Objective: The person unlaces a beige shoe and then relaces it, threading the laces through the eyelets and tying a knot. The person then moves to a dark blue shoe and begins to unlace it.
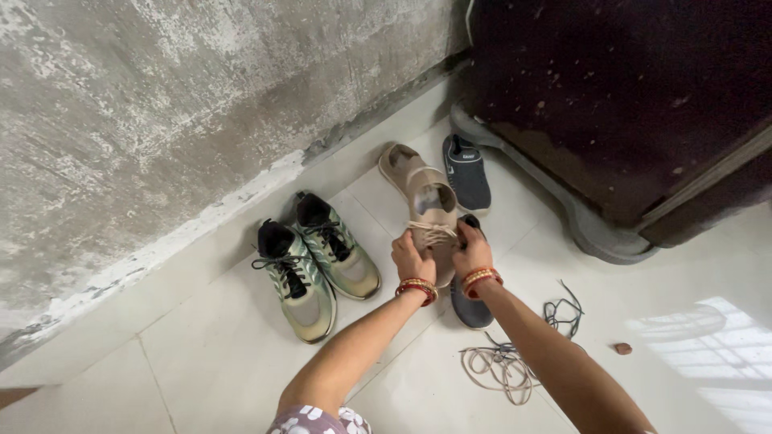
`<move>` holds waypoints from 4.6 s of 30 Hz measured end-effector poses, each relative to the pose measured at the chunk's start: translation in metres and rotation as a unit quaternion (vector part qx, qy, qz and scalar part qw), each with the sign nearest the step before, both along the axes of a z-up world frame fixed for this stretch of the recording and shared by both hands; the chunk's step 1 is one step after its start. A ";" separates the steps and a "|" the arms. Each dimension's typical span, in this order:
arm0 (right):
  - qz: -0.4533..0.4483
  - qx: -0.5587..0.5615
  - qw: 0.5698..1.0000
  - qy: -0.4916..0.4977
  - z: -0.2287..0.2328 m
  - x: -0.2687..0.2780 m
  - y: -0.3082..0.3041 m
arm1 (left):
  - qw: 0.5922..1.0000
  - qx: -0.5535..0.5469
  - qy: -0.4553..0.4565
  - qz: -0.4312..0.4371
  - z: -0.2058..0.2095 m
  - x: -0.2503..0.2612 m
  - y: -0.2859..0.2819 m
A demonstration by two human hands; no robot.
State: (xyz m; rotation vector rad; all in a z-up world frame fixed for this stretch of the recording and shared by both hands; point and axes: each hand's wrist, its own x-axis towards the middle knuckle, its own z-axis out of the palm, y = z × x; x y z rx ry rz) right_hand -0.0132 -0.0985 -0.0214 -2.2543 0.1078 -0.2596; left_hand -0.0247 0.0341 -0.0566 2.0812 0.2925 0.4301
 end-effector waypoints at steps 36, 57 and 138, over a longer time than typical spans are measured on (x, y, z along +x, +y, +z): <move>0.158 0.207 0.958 0.117 -0.016 0.058 0.001 | 0.971 0.136 0.135 -0.139 0.019 0.170 0.010; 0.102 0.224 0.963 0.112 -0.037 0.030 -0.102 | 0.991 0.103 -0.075 -0.052 -0.009 0.205 0.047; 0.061 0.435 0.886 -0.148 0.240 -0.034 -0.197 | 0.779 -0.114 0.211 -0.580 0.043 0.024 -0.080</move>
